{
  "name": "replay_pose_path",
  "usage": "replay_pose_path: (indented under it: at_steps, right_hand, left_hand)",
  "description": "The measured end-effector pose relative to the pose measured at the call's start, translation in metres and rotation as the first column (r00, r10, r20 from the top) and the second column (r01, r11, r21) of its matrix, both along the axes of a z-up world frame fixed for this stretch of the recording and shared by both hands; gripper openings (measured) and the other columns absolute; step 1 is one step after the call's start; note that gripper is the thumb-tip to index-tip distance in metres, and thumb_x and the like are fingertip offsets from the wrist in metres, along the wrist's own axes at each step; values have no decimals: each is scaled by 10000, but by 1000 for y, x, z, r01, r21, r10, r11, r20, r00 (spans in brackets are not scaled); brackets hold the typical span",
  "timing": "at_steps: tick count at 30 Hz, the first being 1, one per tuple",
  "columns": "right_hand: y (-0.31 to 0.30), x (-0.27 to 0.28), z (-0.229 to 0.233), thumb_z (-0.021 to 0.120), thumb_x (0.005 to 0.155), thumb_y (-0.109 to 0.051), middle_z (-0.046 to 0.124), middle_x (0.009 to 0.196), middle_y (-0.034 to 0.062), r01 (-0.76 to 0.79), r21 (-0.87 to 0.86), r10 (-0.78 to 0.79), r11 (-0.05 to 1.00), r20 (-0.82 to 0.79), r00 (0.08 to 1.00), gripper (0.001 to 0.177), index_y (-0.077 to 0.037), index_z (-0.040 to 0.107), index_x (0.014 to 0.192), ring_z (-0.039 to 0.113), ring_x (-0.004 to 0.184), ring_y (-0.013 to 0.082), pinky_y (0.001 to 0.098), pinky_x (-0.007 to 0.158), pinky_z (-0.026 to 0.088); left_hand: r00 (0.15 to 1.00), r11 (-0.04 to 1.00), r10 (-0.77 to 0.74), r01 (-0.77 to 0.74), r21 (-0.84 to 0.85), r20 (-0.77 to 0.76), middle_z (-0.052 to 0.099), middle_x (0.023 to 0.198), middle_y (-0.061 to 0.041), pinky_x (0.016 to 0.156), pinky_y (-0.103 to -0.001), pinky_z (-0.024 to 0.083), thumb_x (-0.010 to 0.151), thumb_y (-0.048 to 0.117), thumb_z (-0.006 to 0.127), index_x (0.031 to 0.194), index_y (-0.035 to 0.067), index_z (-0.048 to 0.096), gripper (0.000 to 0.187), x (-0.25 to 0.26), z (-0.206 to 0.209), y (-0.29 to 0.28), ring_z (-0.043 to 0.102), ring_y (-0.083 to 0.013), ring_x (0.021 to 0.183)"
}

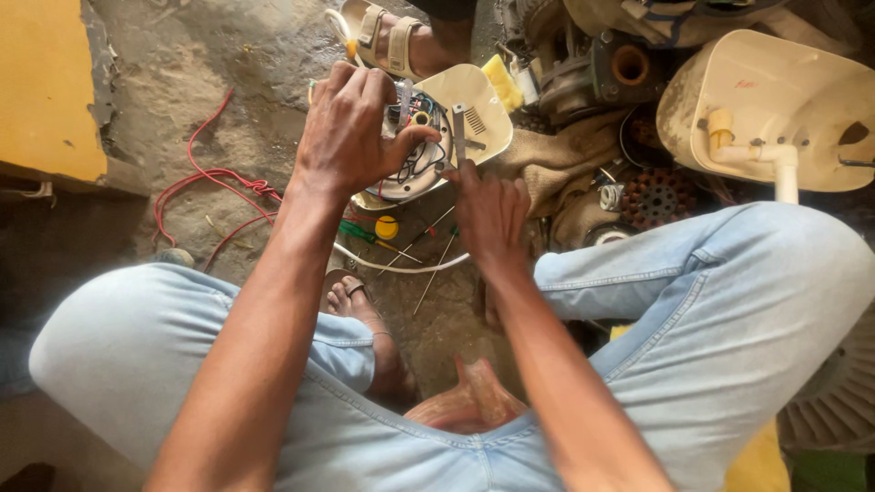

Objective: The person sits on the floor and uses pliers to strip and adjust wires connected to a small white plastic housing. They repeatedly cut wire ends and manipulate the internal components of the device.

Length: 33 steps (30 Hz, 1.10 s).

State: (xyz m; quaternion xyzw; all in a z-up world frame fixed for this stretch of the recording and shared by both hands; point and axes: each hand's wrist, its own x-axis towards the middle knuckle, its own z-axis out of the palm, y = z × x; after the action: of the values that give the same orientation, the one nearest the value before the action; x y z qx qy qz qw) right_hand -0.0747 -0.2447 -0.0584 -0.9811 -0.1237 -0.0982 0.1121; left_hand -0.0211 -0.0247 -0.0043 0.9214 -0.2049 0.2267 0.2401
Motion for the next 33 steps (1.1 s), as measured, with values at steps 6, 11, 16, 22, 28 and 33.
replay_pose_path:
  at_steps: [6,11,16,22,28,33]
  right_hand:
    - [13,8,18,515,1098,-377,643,580,152,97,-55,-106,994,-200,974,335,-133,744,1096,630,524,311,486,615,410]
    - [-6,39,58,530,1050,-502,678,658,167,-25,46,37,999,-285,958,445,-119,748,991,675,635,363,522,611,458]
    - [-16,22,76,549,1046,-521,700,736,185,31,178,18,984,-267,963,468,-107,755,975,690,733,385,513,687,502]
    - [3,-23,67,558,992,-519,745,762,125,251,269,-69,930,-542,837,396,-188,744,1106,739,736,312,481,735,528]
    - [12,-6,57,572,996,-485,708,696,157,268,206,-115,941,-550,827,342,-245,728,1183,734,741,328,485,749,537]
    - [1,22,58,605,1018,-382,711,773,151,-122,233,202,965,-356,913,288,-121,727,1024,690,761,383,526,695,499]
  left_hand:
    - [1000,999,26,-26,-19,3,682,992,-148,924,-498,488,891,673,797,1013,-7,668,703,-1,2,1,602,-340,1047]
    - [983,988,150,-147,41,-106,688,927,-186,895,-487,505,873,733,771,968,-41,680,786,-4,14,0,623,-344,1000]
    - [943,958,257,-221,180,-209,665,705,-147,646,-480,559,844,815,712,1139,20,643,851,-1,28,1,657,-297,678]
    - [904,945,326,-301,130,-275,669,590,-155,428,-461,558,926,672,660,1416,58,546,794,11,27,-10,691,-307,497]
    - [913,961,261,-275,1,-314,723,740,-222,629,-545,577,961,619,672,996,94,753,533,8,21,-10,745,-411,734]
    - [908,960,252,-279,-34,-336,721,717,-220,648,-542,574,940,611,688,944,97,774,521,9,25,-10,737,-413,736]
